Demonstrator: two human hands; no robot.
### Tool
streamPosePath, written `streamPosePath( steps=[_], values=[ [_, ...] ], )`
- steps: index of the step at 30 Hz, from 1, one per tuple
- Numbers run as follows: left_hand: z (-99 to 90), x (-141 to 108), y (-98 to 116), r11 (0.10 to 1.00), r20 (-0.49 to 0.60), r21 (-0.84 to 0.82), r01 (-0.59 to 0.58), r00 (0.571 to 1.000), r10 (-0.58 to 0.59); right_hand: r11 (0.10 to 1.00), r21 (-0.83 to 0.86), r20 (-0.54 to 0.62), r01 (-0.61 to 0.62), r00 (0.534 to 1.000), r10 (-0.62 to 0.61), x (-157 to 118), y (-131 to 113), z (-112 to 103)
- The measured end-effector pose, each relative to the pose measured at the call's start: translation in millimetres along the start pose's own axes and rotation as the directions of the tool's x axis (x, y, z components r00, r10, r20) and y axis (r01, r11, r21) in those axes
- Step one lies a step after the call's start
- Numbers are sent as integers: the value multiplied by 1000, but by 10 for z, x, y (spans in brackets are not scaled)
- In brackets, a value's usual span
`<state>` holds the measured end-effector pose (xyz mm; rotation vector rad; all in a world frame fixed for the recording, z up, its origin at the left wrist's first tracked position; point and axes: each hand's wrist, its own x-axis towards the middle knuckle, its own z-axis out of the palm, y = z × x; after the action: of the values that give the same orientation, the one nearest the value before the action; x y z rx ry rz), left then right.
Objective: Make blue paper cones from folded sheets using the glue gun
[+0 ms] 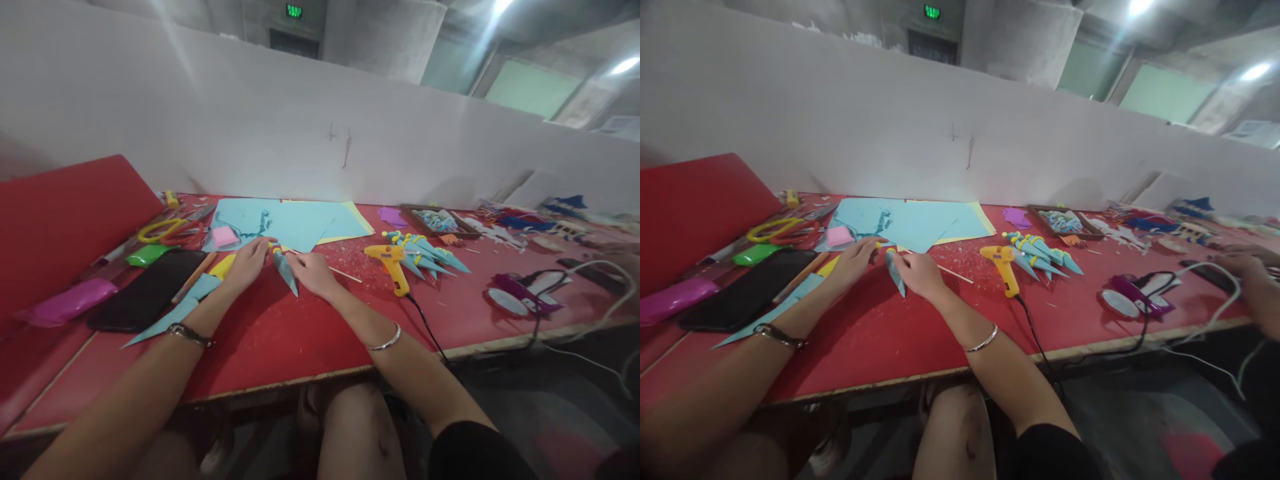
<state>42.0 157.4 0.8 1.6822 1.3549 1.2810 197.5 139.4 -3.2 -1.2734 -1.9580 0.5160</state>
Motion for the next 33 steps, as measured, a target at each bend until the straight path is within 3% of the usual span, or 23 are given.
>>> streamPosePath(
  steps=[3, 6, 13, 19, 22, 25, 28, 33],
  values=[
    [37, -63, 99, 997, 130, 27, -66, 990, 62, 969, 192, -117, 157, 984, -136, 13, 13, 22],
    [60, -107, 147, 993, 176, 32, -112, 979, 105, 933, 256, -128, 255, 965, -228, 26, 19, 35],
    [65, -125, 171, 986, 273, 30, -164, 950, 150, 945, 201, -142, 256, 963, -231, 19, -12, 9],
    [40, -86, 135, 967, 368, 161, -199, 921, 129, 945, 135, -122, 297, 952, -282, 15, -38, -4],
    [44, -97, 146, 982, 320, 106, -156, 940, 114, 945, 131, -82, 301, 953, -292, 16, -24, 4],
    [61, -129, 185, 999, 249, -26, -29, 968, 34, 942, 126, -33, 310, 951, -308, 11, -17, 16],
    [78, -154, 200, 981, 299, -182, 70, 954, -12, 949, 96, -3, 300, 954, -301, 6, -19, 27],
    [106, -152, 134, 940, 390, -313, 133, 921, 0, 959, 19, 17, 283, 959, -283, 20, 1, 42]
  ],
)
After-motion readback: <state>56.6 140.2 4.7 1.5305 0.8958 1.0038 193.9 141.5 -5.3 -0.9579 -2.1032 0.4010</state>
